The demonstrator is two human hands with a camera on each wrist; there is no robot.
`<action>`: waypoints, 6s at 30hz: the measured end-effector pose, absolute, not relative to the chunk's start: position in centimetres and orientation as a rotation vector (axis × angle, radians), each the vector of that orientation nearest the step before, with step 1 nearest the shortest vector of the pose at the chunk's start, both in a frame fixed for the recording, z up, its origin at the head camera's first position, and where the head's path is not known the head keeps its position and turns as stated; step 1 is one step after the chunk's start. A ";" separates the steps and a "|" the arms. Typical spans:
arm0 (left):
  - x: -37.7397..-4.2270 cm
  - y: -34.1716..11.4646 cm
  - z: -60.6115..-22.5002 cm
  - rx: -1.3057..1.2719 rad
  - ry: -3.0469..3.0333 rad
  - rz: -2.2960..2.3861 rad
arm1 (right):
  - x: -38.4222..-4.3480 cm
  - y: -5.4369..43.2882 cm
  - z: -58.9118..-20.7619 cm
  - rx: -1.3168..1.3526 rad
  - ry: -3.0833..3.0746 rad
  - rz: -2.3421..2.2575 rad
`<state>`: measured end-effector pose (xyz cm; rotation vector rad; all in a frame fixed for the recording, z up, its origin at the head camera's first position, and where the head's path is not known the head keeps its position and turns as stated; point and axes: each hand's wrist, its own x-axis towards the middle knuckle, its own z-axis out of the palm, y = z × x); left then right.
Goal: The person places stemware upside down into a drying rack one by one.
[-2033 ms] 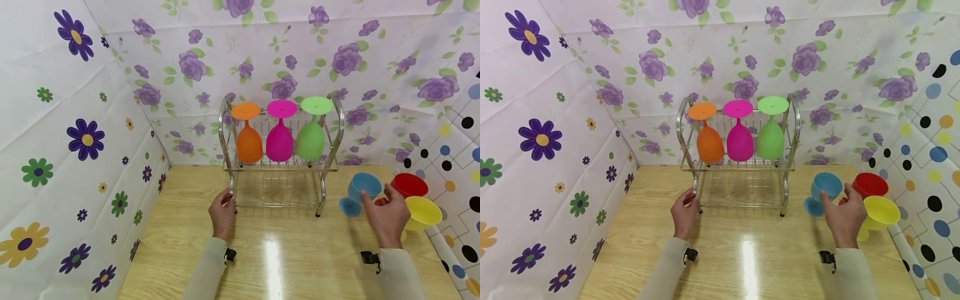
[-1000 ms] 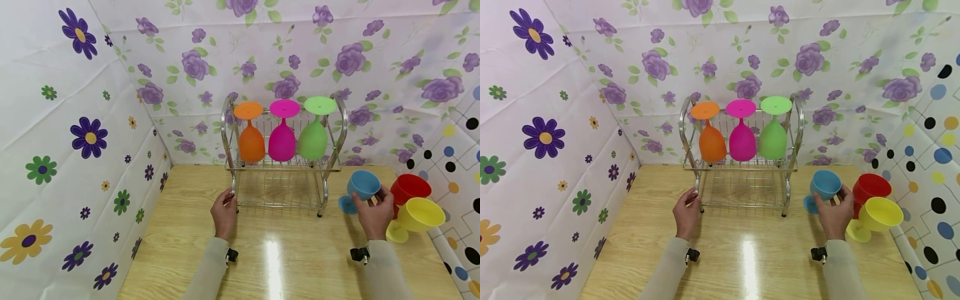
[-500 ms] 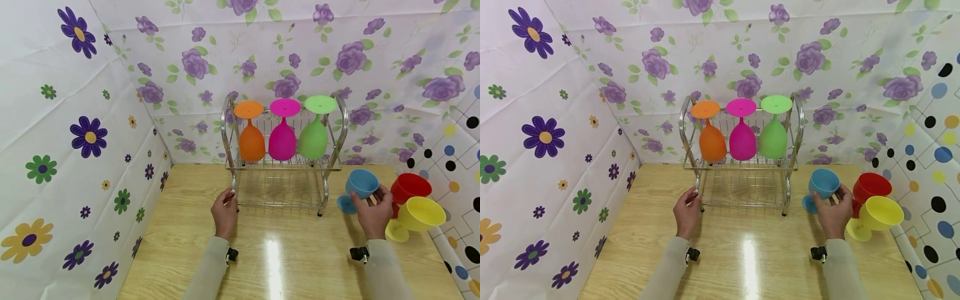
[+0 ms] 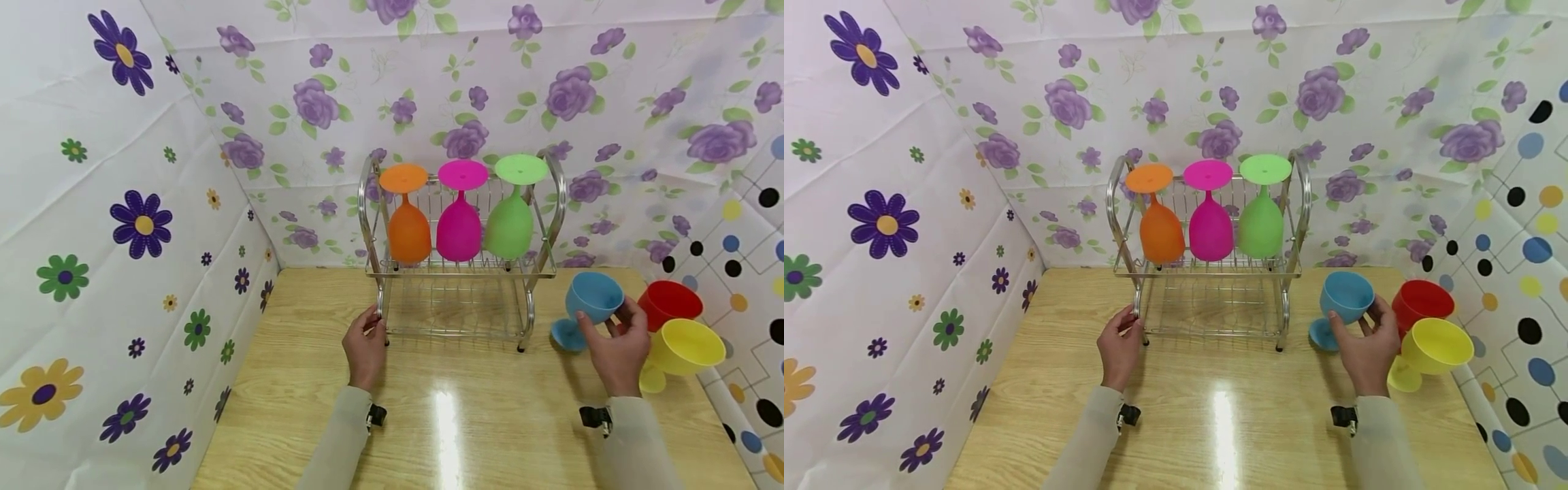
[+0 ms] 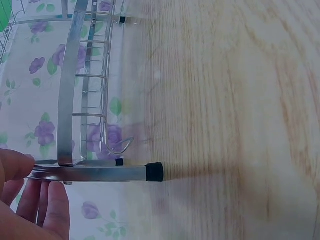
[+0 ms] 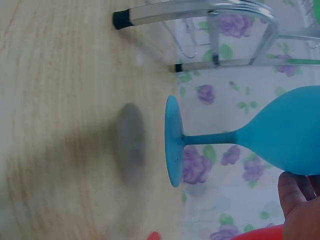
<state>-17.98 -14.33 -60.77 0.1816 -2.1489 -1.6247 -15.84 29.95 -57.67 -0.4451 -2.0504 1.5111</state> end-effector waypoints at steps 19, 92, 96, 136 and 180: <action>-16.4 -14.5 -59.1 0.151 -2.202 -1.585 | -12.6 29.5 -53.4 -0.055 -2.128 1.269; -5.8 -5.9 -50.6 -0.678 -2.397 -1.943 | -4.8 16.8 -46.9 1.031 -2.370 0.495; -5.7 -6.0 -50.4 -0.644 -2.395 -1.968 | -4.8 16.6 -46.9 1.028 -2.367 0.489; -6.3 -5.8 -51.9 -0.412 -2.038 -2.258 | -4.3 16.2 -49.6 0.361 -2.230 1.297; -6.2 -5.5 -53.9 -0.534 -1.747 -2.560 | -6.2 15.2 -50.4 0.276 -1.979 2.423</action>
